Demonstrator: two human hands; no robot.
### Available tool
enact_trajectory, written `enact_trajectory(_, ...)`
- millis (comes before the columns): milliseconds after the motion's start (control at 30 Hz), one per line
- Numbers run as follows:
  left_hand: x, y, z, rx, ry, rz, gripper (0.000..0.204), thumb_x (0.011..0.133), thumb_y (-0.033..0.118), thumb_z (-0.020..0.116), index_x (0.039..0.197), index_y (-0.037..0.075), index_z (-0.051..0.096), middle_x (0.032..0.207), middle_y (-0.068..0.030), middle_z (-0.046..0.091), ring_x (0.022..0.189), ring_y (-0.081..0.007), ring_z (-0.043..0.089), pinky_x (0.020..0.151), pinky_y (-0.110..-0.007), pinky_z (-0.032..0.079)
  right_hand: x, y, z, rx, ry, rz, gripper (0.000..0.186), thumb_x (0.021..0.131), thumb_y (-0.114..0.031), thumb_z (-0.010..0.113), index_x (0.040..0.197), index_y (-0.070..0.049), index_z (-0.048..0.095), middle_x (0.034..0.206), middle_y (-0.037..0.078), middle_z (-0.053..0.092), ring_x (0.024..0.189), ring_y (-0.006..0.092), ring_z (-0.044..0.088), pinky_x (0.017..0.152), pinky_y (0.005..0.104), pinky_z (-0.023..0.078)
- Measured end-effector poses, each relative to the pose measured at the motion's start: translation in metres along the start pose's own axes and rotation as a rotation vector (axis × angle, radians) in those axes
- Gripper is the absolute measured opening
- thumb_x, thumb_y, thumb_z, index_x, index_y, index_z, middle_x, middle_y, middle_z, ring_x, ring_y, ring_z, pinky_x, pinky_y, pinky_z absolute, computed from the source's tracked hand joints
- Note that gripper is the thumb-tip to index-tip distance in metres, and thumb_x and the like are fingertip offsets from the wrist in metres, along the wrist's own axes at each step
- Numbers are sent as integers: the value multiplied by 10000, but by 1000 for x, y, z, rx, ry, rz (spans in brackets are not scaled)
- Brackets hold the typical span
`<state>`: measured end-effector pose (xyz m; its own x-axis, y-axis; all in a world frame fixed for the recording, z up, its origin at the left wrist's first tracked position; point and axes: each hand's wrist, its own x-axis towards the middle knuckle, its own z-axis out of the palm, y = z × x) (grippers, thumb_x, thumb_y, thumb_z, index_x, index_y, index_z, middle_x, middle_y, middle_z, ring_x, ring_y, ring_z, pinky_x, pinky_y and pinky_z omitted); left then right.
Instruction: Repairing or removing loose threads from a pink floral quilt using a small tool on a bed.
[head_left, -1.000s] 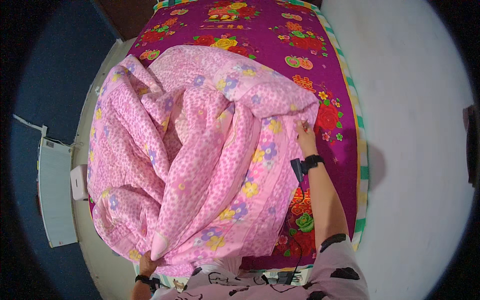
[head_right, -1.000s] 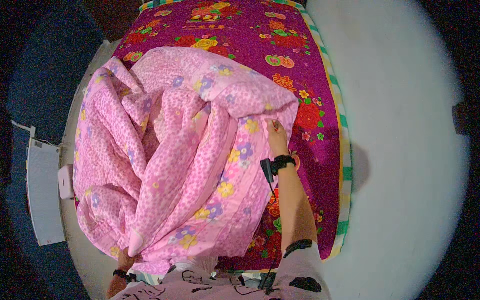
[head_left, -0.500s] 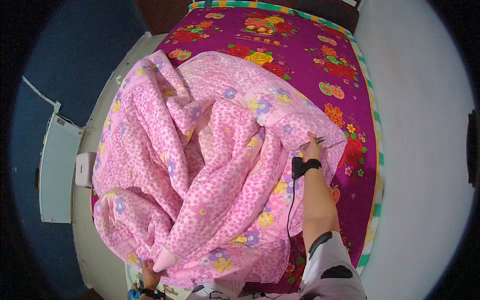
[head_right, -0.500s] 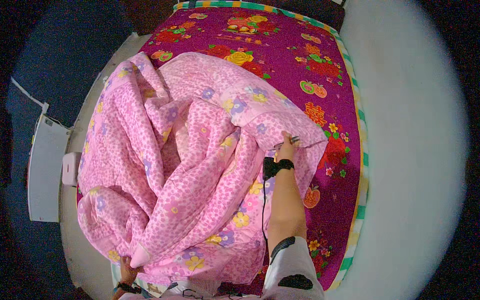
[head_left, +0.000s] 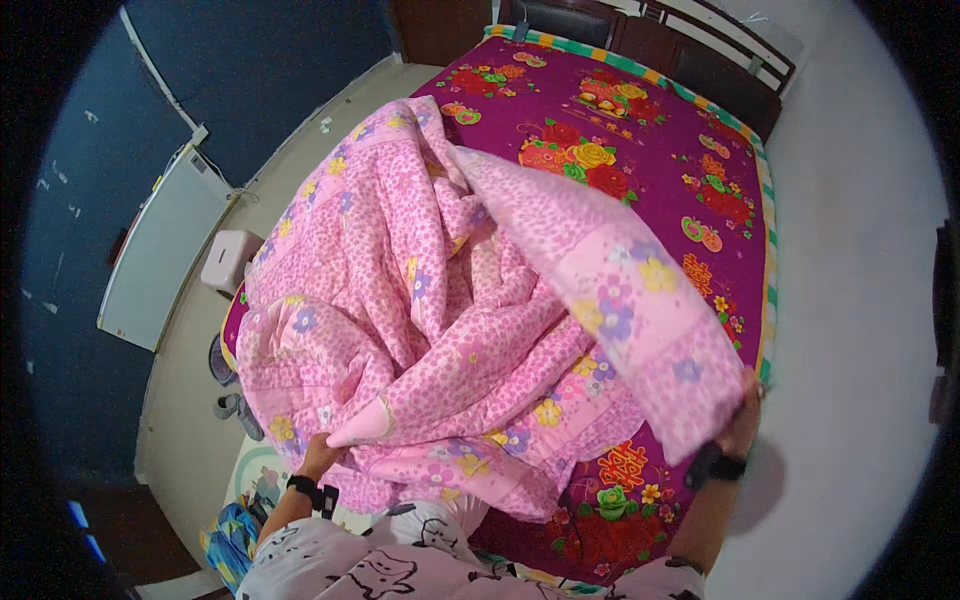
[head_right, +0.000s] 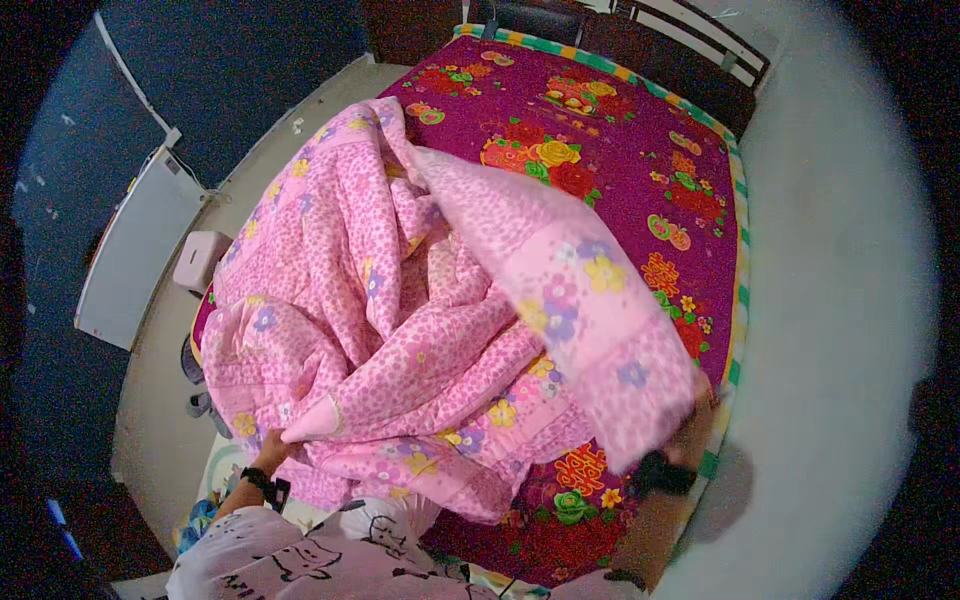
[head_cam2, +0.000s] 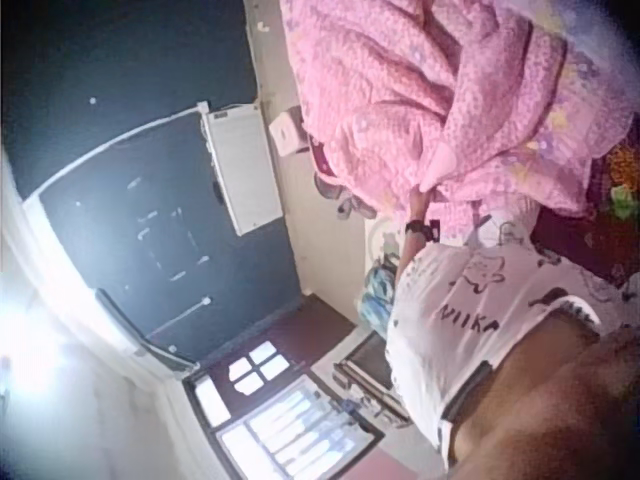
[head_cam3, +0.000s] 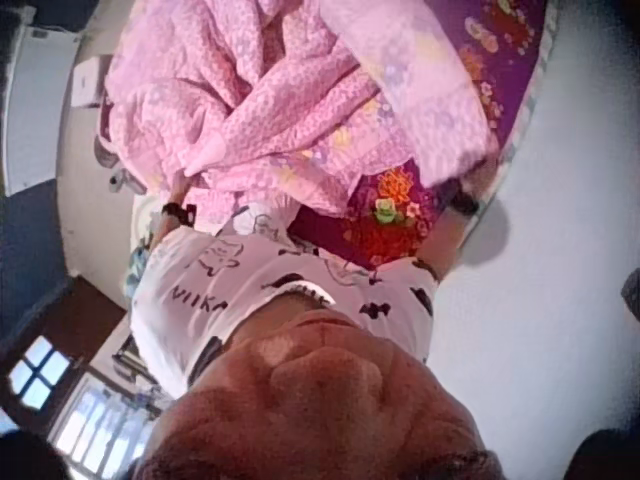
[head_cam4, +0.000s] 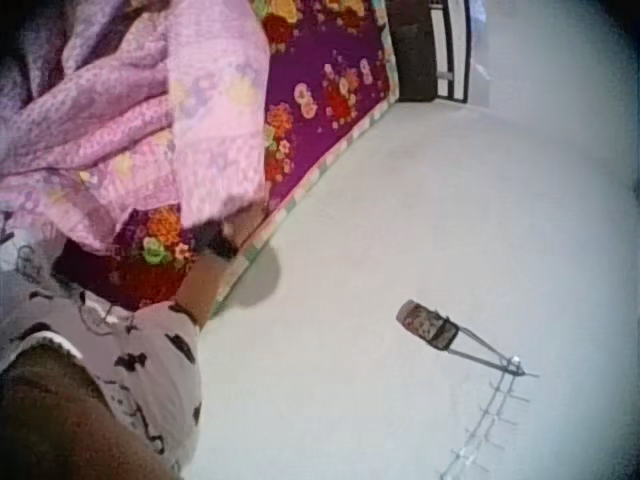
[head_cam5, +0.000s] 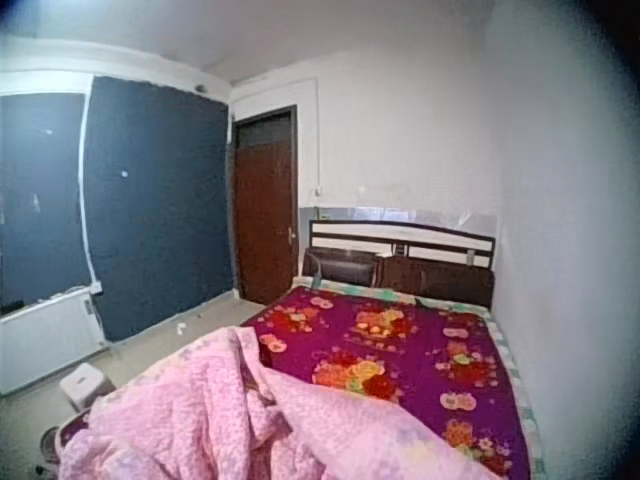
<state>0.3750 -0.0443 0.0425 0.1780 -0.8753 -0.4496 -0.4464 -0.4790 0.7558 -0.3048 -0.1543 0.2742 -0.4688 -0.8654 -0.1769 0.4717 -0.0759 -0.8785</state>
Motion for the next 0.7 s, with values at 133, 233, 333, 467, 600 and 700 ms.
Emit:
enact_trajectory(133,20,17,-8,218,46,172,656,642,252,755,1182,17,464,1201,-213,465,1132,-330,436,930,-405,370,-125,-47,-3,-262,294,-199,194,877,-241,498,866,-49,525,838,11,499,818,138,478,739,297,396)
enact_trajectory(233,47,152,22,195,60,472,886,631,252,757,1340,25,276,1303,-231,366,1243,-345,322,1029,-402,266,-207,-92,-51,-373,494,-438,247,896,-254,474,990,-32,529,1000,49,522,936,168,490,830,332,395)
enact_trajectory(333,82,226,40,445,253,705,952,629,229,754,1363,8,191,1341,-264,288,1260,-381,283,1038,-418,257,-263,-112,-121,-475,756,-692,341,920,-235,446,1174,-15,506,1077,57,519,1010,182,495,889,336,396)
enact_trajectory(467,125,329,69,630,440,965,1033,545,185,786,1365,18,180,1372,-261,227,1281,-404,229,1041,-461,252,-276,-118,-101,-513,879,-698,345,921,-235,445,1181,-16,500,1085,58,517,1013,183,495,891,336,396)
enact_trajectory(600,140,413,127,856,142,1086,1006,552,178,773,1372,78,199,1414,-183,197,1308,-402,165,1024,-531,253,-304,-128,-109,-521,958,-726,350,921,-235,445,1188,-16,495,1093,59,515,1017,184,495,893,336,396)
enact_trajectory(700,150,413,166,1084,-114,1040,903,602,226,739,1364,154,260,1425,-136,205,1323,-382,146,996,-595,246,-320,-125,-108,-506,1003,-715,353,921,-235,444,1194,-16,491,1099,60,514,1020,185,495,894,336,396)
